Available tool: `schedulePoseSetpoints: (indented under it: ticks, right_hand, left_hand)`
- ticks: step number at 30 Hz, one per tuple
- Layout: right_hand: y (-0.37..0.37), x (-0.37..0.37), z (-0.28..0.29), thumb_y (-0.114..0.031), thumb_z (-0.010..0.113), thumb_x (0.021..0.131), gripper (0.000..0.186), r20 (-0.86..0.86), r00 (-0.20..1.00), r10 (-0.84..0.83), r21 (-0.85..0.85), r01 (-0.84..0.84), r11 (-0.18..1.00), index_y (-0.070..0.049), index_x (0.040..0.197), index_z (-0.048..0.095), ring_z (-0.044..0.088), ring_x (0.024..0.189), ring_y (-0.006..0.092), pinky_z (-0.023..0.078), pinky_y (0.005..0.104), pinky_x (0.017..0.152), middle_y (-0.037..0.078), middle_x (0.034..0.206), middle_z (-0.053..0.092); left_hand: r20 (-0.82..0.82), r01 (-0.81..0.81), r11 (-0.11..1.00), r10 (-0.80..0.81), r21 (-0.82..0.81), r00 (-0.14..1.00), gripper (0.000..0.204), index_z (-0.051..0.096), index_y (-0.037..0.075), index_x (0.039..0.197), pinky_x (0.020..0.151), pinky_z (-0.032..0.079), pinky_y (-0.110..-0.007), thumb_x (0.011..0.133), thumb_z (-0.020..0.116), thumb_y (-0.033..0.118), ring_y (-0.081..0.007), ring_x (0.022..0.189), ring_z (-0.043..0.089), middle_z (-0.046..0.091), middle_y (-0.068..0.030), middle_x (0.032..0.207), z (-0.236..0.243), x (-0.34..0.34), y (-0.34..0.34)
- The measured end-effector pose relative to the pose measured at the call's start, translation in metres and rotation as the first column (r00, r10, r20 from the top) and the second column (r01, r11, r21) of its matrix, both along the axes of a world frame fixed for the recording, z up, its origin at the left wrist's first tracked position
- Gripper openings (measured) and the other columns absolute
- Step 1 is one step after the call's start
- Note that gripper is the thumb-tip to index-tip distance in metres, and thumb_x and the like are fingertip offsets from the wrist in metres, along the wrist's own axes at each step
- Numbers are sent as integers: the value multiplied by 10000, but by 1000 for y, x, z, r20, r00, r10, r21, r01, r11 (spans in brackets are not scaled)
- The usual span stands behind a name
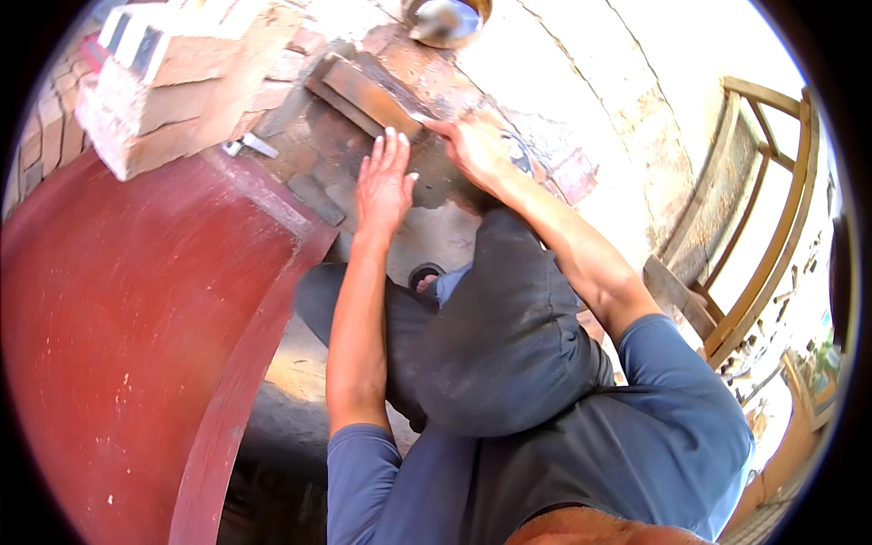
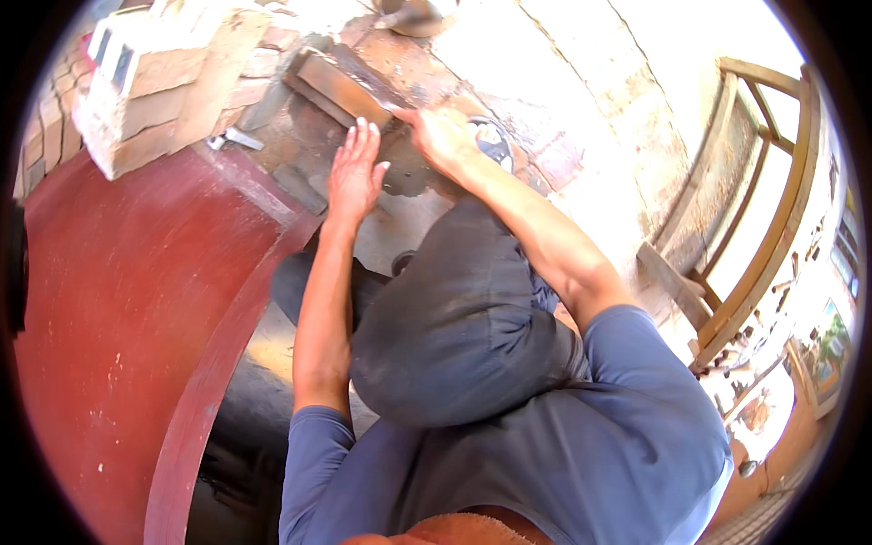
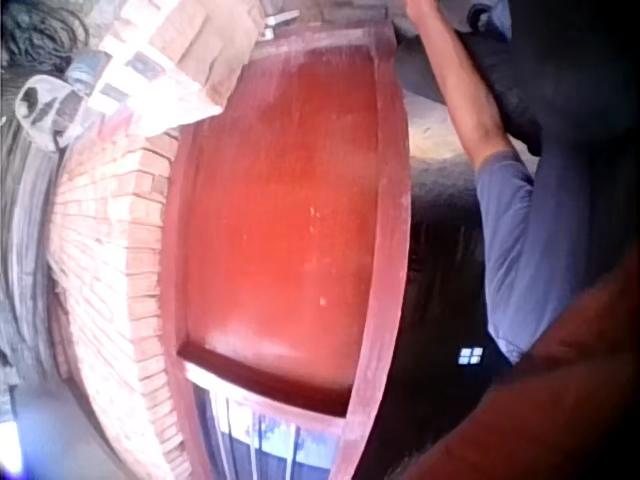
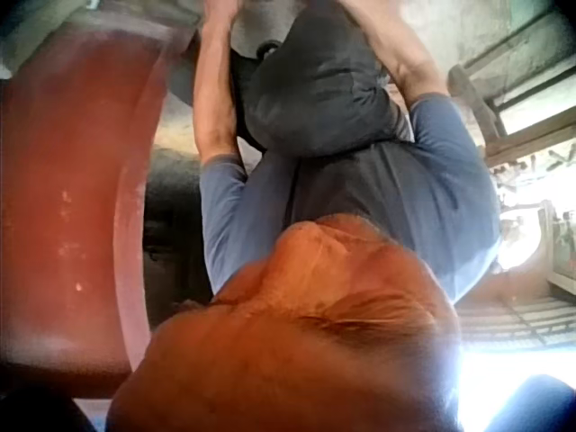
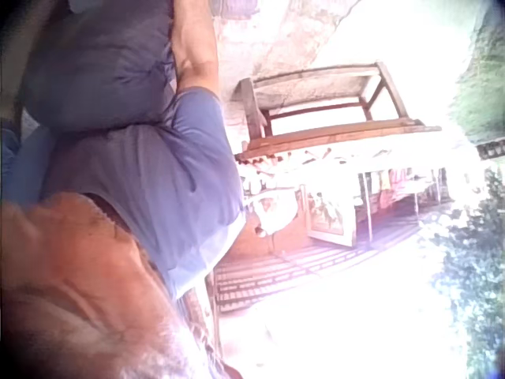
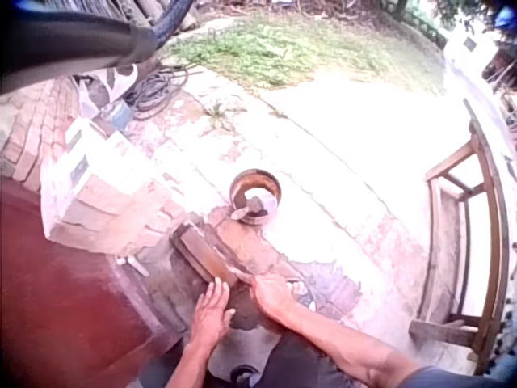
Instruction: The person selects a metal rod from a table and sharpens it on a grinding stone. They repeatedly rub the rod against the stone, occasionally dipping it into a bowl of water and inspecting the edge. The person continues this process for several minutes.
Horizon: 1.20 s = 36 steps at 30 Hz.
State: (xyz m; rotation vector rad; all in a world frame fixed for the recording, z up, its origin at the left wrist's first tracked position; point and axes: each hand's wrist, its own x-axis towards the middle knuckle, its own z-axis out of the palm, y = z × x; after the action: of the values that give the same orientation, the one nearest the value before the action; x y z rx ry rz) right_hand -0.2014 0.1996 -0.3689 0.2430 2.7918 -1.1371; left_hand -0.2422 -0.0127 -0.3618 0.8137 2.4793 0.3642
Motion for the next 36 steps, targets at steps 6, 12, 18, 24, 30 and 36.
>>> schedulePoseSetpoints:
  ticks: [6,12,18,24,30,36]
  right_hand:
    - [6,-9,-7,-40,563,883,503,-125,991,-44,2,45,999,-119,1340,758,758,857,410,593,512,790,246,904,756]
    - [11,14,11,-61,576,899,451,66,998,-17,32,15,999,-120,1296,784,754,836,408,591,516,775,246,891,752]
    - [10,-1,-1,-64,572,899,432,-27,999,22,31,-21,999,-86,1276,781,741,808,422,578,527,757,260,847,732]
    - [8,-4,-9,-77,597,880,423,-127,992,-24,40,29,999,-104,1256,788,754,808,403,596,506,751,250,883,747]
    - [11,10,18,-76,585,877,455,122,992,4,69,-13,998,-107,1288,779,758,854,408,597,516,774,241,896,758]
    - [7,-1,1,-65,566,865,469,5,1000,-4,12,4,1000,-83,1283,778,754,846,425,597,524,786,251,901,757]
  left_hand:
    - [-42,-15,998,18,62,999,769,373,131,1671,1274,346,-526,991,725,207,-364,1599,346,310,-146,1763,-6,-1,9]
    - [54,-6,1000,7,-19,998,761,391,131,1658,1277,347,-530,982,730,217,-345,1600,351,320,-121,1761,2,10,11]
    - [-13,-7,1000,7,-8,1000,749,410,121,1654,1278,340,-507,981,731,195,-382,1593,350,330,-144,1754,3,-2,8]
    - [-28,-3,999,4,33,1000,756,401,124,1661,1289,326,-518,983,726,202,-358,1598,347,320,-111,1765,-3,1,10]
    - [38,9,999,-7,-44,999,764,403,112,1655,1280,339,-533,974,738,201,-373,1591,354,310,-125,1765,3,6,13]
    - [17,24,999,-23,-22,1000,777,383,104,1666,1276,339,-524,979,735,190,-388,1603,326,290,-151,1769,2,-1,7]
